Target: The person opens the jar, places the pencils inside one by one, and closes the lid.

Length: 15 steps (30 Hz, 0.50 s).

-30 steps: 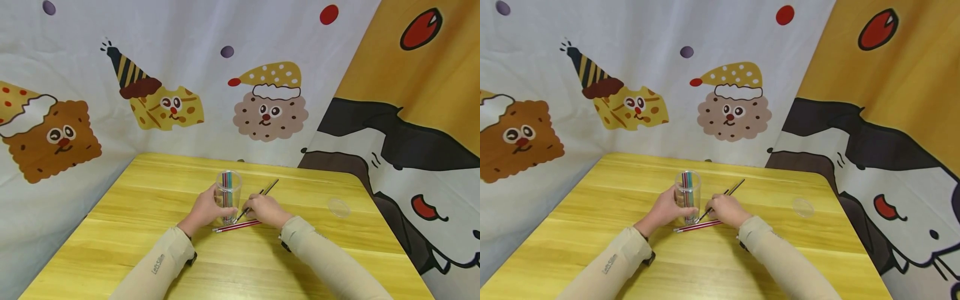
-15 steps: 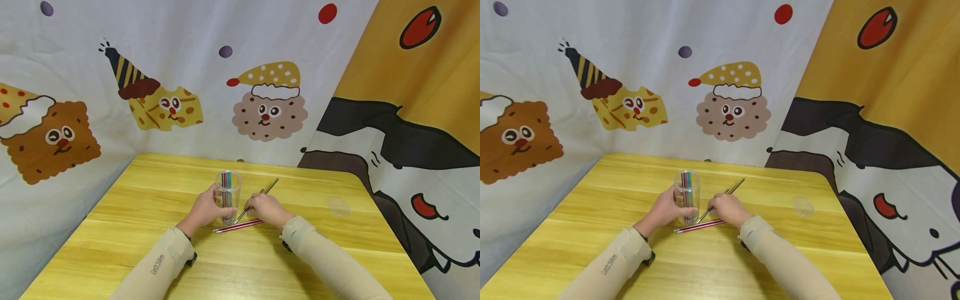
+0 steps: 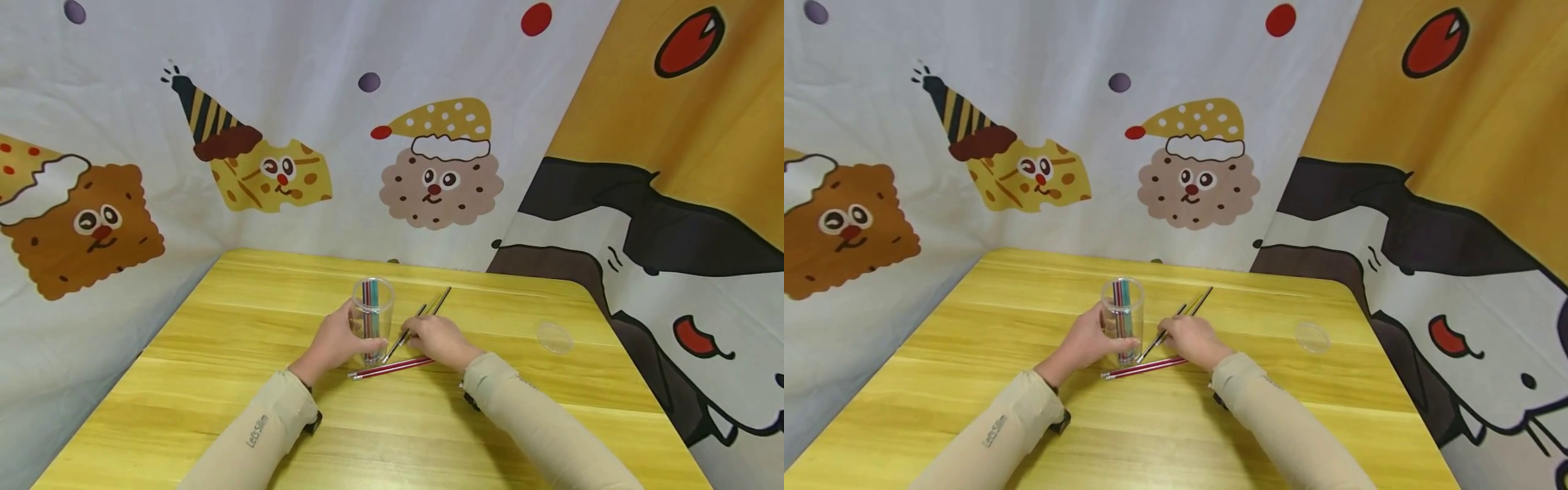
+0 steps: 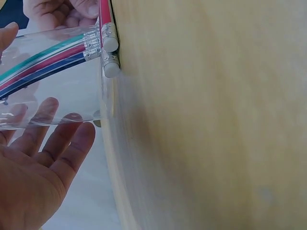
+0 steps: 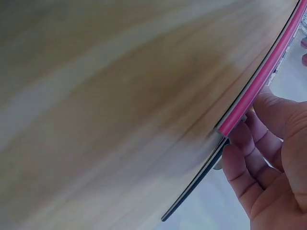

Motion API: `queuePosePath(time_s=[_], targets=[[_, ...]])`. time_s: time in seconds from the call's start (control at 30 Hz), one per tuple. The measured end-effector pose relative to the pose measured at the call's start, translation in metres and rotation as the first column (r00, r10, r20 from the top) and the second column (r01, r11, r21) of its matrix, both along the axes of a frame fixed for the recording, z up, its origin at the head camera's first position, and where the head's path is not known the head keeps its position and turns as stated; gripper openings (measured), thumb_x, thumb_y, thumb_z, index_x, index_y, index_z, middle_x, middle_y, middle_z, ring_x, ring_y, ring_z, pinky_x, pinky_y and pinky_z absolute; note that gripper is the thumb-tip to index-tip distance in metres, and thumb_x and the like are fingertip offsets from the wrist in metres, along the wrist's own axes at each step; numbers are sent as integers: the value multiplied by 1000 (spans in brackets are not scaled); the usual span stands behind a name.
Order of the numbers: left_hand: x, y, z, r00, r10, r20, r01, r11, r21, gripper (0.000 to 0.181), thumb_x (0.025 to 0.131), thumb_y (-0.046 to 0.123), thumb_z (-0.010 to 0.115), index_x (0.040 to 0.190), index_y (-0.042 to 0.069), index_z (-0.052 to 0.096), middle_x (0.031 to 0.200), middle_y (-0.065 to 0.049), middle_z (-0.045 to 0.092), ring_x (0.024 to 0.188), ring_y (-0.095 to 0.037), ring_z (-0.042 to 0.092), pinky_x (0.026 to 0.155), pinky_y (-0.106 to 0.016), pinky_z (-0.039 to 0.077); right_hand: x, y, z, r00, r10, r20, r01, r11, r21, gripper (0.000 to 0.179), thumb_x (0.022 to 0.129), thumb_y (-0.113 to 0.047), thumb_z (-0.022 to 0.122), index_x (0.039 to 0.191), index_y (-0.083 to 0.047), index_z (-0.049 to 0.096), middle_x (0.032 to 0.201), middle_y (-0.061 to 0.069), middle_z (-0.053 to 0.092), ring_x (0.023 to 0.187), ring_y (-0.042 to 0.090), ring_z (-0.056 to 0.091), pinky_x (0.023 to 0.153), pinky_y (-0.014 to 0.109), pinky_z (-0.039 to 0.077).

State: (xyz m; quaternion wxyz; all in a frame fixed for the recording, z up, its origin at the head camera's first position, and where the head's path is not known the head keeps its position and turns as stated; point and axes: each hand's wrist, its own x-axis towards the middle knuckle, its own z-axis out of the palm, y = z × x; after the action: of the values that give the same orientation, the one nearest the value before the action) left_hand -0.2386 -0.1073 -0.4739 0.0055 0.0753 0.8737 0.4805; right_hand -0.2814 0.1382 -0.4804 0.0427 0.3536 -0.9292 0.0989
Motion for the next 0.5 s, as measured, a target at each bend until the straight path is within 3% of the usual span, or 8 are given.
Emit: queuePosePath(time_s=[0.23, 0.4, 0.5], targets=[[2, 1, 0, 1000, 3, 13, -3, 1000, 9, 73, 64, 57, 88, 123, 32, 52, 110, 4, 64, 102, -21, 65, 82, -42, 57, 3, 22, -3, 997, -59, 58, 58, 998, 14, 23, 90, -24, 73, 113, -18, 71, 100, -1, 75, 88, 15, 71, 76, 37, 57], [1, 0, 0, 1000, -12, 18, 12, 1000, 24, 75, 65, 53, 89, 127, 32, 51, 112, 3, 64, 105, -24, 65, 84, -44, 57, 7, 49, -4, 987, -148, 63, 148, 989, 9, 24, 90, -24, 74, 112, -18, 70, 99, 1, 75, 87, 18, 70, 73, 38, 57], [1, -2, 0, 1000, -8, 18, 8, 1000, 20, 76, 64, 55, 89, 127, 33, 51, 111, 4, 64, 105, -23, 65, 84, -44, 57, 6, 64, -3, 969, -236, 79, 237, 971, -3, 29, 89, -23, 74, 116, -14, 67, 101, 6, 73, 88, 22, 69, 74, 42, 57]])
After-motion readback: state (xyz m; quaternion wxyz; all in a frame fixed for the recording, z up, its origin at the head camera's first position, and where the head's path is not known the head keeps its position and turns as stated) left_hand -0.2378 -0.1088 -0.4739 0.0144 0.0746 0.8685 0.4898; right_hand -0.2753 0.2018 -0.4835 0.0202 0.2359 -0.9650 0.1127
